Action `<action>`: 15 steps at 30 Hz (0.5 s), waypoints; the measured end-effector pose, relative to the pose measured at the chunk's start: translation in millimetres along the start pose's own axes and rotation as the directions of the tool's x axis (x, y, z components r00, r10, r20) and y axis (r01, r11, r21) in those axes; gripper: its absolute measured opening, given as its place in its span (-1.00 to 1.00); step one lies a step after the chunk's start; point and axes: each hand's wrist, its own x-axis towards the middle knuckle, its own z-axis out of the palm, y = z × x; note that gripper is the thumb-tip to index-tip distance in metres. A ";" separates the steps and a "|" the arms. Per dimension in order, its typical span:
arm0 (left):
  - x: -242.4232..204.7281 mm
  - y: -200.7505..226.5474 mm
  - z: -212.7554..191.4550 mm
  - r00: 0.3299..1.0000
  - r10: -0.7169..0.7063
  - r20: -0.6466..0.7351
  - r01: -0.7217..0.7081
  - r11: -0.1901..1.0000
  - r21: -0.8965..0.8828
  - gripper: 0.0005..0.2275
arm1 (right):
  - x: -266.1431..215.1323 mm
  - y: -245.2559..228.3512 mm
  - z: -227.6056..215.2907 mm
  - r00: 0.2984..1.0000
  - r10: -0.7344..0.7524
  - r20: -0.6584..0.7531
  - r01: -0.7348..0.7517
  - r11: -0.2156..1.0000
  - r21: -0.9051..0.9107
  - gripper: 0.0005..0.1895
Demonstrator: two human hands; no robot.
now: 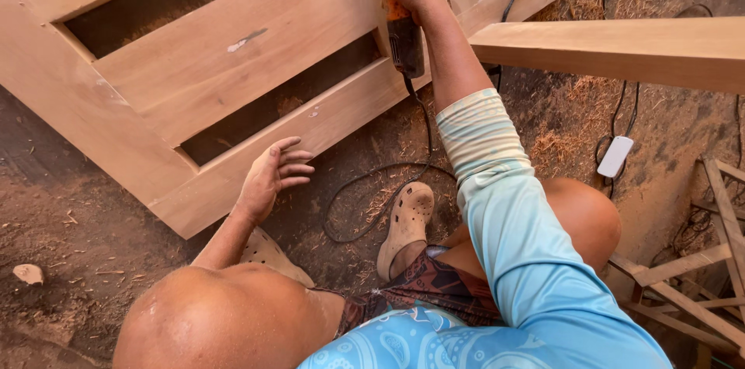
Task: The person uses an angle grinder with a sanding disc to smooth the surface of a wooden slatted structure. They move the tool along the edges and flat surfaces of the wood, generating sawdust.
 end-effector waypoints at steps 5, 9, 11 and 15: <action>-1.6 -2.2 -0.6 1.000 0.008 -0.005 -0.008 0.999 -0.033 -0.44 | -8.3 -2.7 -3.9 1.000 0.003 0.013 -0.004 0.996 0.094 -0.64; 2.5 -1.5 0.8 1.000 0.004 0.002 -0.004 1.000 -0.030 -0.43 | -11.4 -6.8 -8.1 0.999 0.029 0.030 -0.029 1.000 -0.004 -0.66; 2.4 -3.0 1.8 1.000 -0.002 0.010 0.002 1.000 -0.019 -0.42 | -14.2 -4.1 -4.9 1.000 -0.003 0.028 0.005 0.998 -0.062 -0.65; 2.1 0.5 4.0 1.000 0.004 0.012 -0.004 1.000 -0.014 -0.41 | -20.3 -0.2 -1.1 1.000 -0.001 -0.010 0.001 1.000 -0.010 -0.62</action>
